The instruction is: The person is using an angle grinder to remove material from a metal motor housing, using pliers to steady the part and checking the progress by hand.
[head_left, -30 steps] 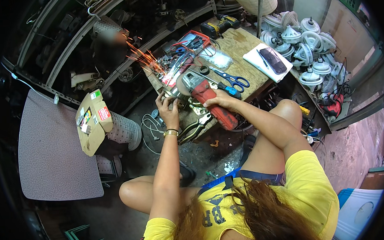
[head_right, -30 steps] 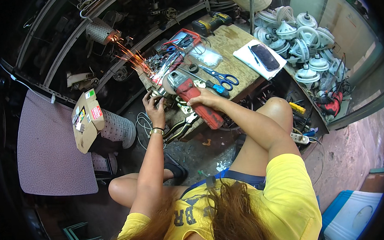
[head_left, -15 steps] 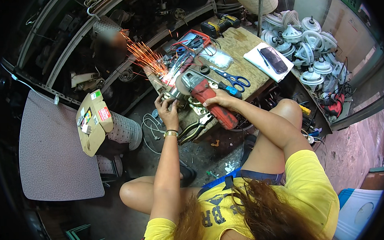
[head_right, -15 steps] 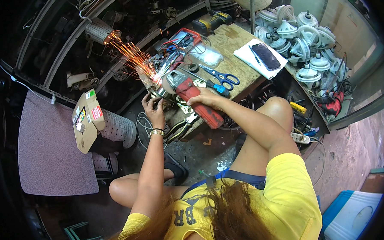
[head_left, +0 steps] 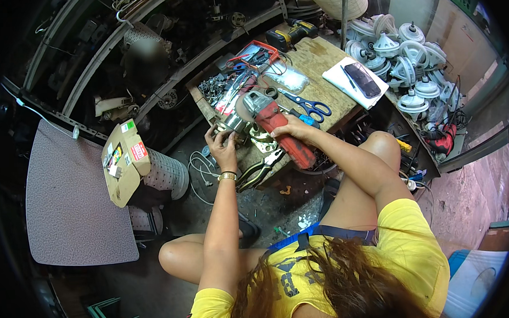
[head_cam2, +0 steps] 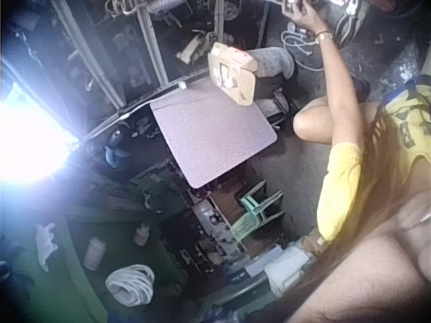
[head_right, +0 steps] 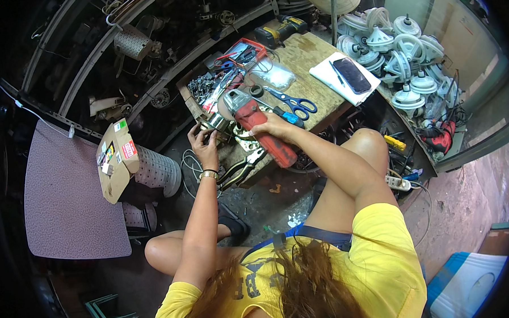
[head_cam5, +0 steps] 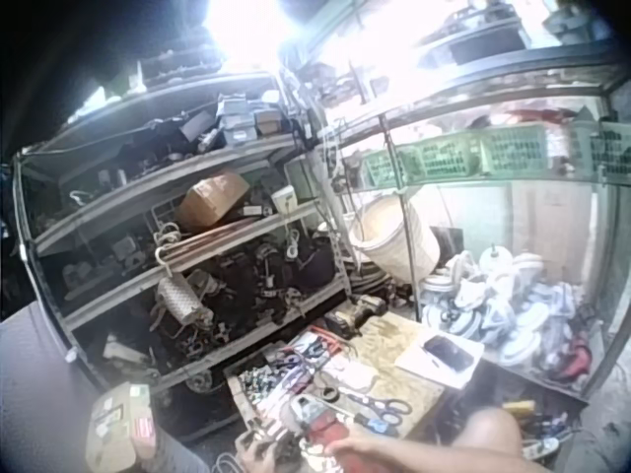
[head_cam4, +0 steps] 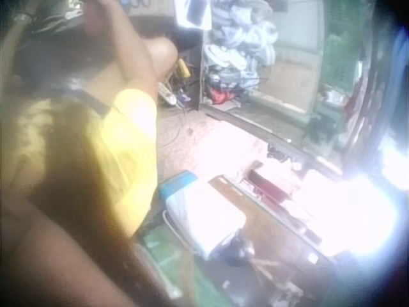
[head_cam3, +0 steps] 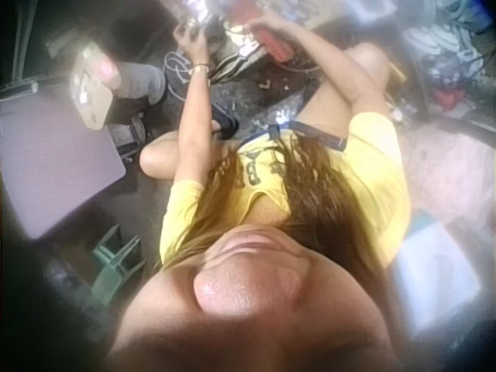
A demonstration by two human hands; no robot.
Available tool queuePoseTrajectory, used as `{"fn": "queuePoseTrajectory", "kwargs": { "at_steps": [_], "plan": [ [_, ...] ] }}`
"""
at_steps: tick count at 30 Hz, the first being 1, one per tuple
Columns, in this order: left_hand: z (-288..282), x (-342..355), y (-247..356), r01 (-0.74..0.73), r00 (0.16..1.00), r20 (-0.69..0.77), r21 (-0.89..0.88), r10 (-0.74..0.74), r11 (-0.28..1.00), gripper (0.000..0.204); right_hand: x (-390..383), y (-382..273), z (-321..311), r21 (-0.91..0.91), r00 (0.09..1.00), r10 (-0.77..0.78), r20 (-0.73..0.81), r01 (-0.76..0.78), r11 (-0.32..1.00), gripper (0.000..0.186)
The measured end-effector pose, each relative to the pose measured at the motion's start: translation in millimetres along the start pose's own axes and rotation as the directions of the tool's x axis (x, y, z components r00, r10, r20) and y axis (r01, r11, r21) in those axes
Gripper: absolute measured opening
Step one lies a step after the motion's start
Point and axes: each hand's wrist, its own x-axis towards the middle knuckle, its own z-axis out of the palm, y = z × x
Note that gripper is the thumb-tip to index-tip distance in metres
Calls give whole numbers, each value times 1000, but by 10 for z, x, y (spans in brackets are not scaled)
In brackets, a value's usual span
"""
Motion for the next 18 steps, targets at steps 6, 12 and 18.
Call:
{"fn": "queuePoseTrajectory", "kwargs": {
  "at_steps": [6, 12, 18],
  "plan": [
    [2, -11, -13, -8, 1000, -2, 4, 8, 1000, 12, -65, -89, 2, 17, 1000, -8, -2, 8, 1000, 59],
    [20, -5, -38, -16, 1000, 3, 25, 16, 1000, 12, -15, 33, -13, -55, 1000, 24, -4, -24, 998, 69],
    [33, -12, -70, -25, 1000, 5, 15, 24, 1000, 11, 42, 107, -36, -93, 999, 36, -7, -36, 995, 73]
  ]
}}
